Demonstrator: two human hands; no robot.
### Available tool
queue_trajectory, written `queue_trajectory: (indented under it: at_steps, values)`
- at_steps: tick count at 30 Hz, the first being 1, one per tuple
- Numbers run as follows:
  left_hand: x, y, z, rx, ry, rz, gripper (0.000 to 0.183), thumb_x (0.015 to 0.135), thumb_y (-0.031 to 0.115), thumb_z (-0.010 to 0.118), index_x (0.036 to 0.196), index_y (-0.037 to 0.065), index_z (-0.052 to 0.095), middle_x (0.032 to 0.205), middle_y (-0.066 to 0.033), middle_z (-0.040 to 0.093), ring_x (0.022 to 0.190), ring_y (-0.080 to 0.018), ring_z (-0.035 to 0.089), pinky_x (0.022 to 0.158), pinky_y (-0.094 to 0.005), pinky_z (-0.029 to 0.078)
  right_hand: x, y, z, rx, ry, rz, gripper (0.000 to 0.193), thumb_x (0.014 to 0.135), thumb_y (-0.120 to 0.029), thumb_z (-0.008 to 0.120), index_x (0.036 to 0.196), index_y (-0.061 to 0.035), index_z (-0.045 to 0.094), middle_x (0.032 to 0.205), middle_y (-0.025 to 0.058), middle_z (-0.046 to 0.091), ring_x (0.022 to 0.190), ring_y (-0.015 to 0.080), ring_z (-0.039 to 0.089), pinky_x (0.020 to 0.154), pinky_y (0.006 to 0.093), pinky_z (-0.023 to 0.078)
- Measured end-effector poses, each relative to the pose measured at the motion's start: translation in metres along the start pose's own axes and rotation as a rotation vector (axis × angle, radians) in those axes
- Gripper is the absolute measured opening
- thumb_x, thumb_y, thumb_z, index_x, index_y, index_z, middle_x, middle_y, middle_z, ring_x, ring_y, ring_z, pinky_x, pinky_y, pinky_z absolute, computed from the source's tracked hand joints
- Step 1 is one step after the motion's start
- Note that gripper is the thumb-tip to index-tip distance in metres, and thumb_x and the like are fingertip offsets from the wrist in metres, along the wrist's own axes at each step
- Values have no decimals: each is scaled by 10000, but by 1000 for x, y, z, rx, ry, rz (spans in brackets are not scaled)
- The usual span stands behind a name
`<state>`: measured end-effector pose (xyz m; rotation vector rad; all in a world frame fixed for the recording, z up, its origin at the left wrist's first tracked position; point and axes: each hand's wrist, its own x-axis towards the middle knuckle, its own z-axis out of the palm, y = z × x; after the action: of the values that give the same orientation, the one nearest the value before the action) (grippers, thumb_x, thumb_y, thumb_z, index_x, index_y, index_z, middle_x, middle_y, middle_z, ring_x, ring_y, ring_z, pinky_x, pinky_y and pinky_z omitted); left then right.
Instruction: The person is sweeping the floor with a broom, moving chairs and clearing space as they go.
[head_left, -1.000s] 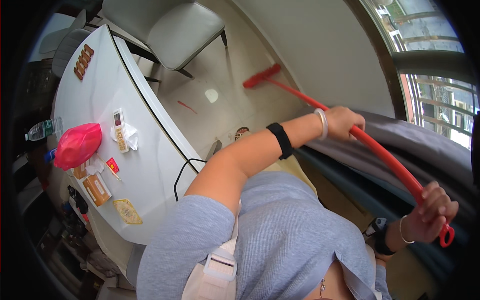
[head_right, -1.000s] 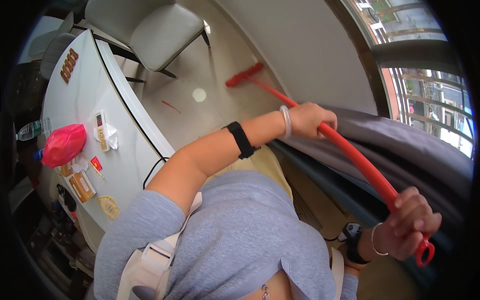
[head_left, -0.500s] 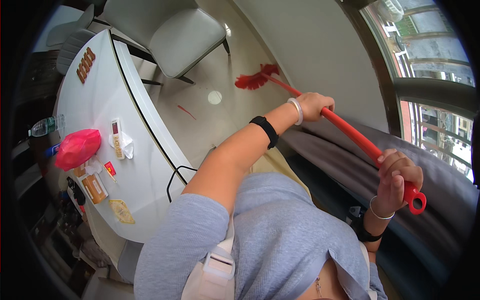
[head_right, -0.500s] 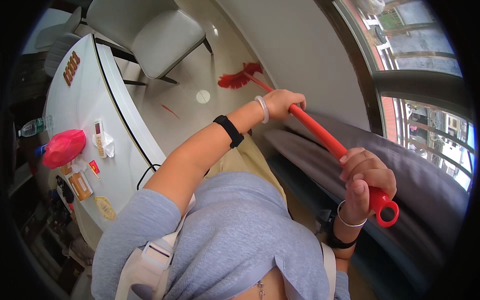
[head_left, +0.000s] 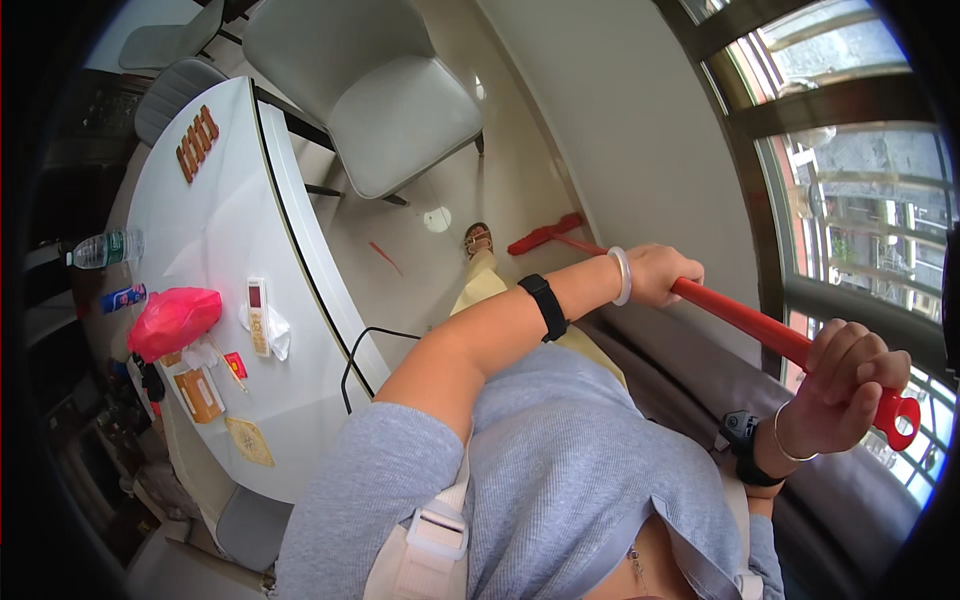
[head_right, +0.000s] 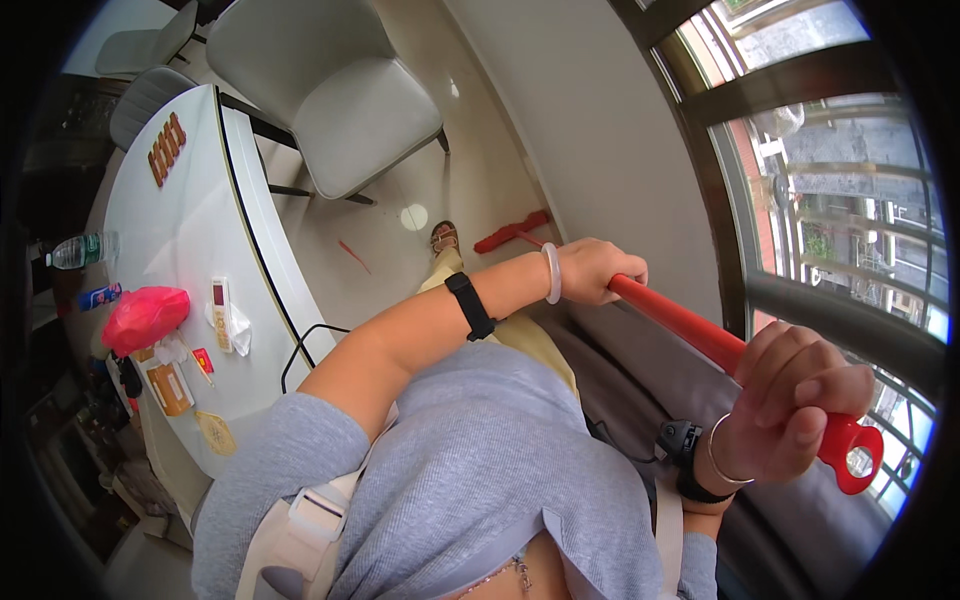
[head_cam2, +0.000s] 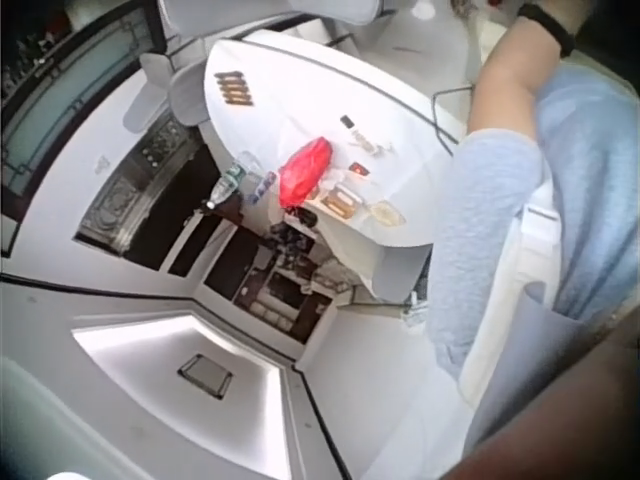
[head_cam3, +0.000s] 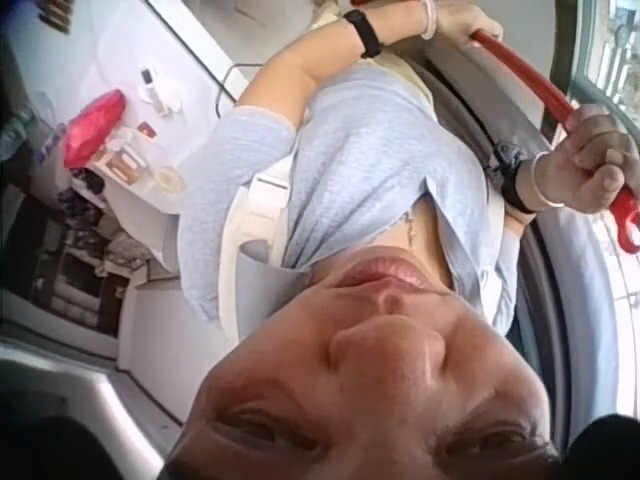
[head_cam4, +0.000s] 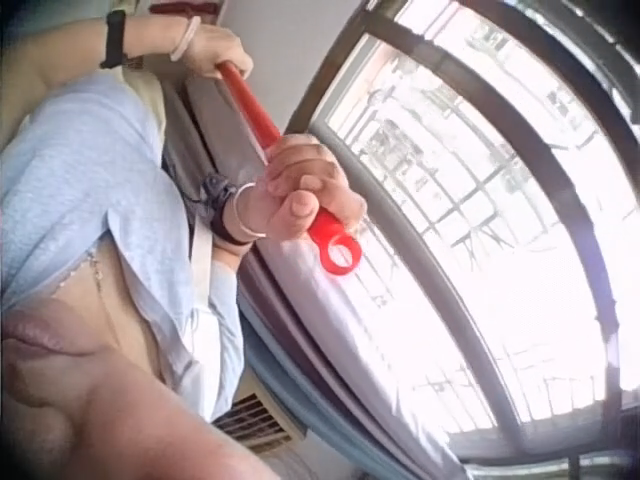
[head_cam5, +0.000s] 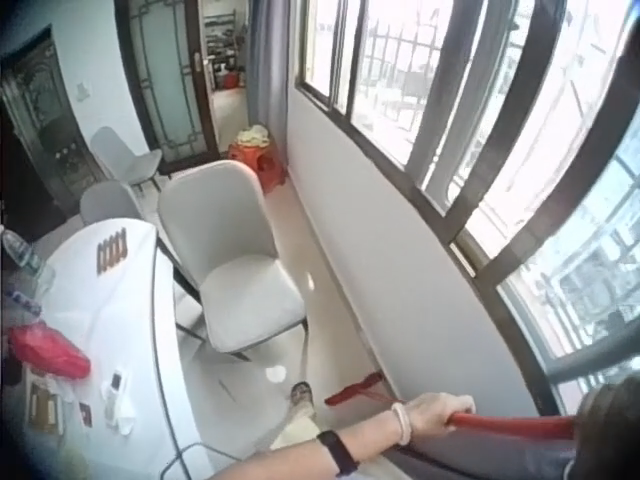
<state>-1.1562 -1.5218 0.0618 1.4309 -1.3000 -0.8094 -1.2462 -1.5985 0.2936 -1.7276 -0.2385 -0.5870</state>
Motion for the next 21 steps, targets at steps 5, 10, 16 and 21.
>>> queue_trajectory:
  at_steps: [5,10,16,21]
  values:
    - [-3,-69,-103,64,185,-125,196,727,58,581,911,118,548,734,-76,606,719,-266,589,659,-364,458,61,84,54,-7,6,-29,157,877,-129,489,750,-68,421,521,15,420,437,114,406,450,258,366]
    - [-11,-75,-211,329,162,-131,562,687,211,711,1175,94,458,1010,-120,566,1007,-284,515,841,-379,428,121,71,69,-18,-94,-38,183,867,-152,500,731,-79,403,496,-3,419,427,99,427,421,236,365]
    - [-116,-142,-439,852,602,-729,789,664,347,729,1279,29,351,1233,-201,448,1159,-355,408,980,-402,347,163,100,68,28,-143,70,248,825,-248,616,753,-88,442,508,-14,444,441,101,444,450,234,378]
    - [-220,-176,-564,1230,910,-1074,834,676,331,732,1341,111,279,1331,-164,345,1250,-349,299,1012,-410,320,166,139,61,97,-131,110,334,767,-338,682,793,-82,469,572,5,478,517,126,480,561,277,417]
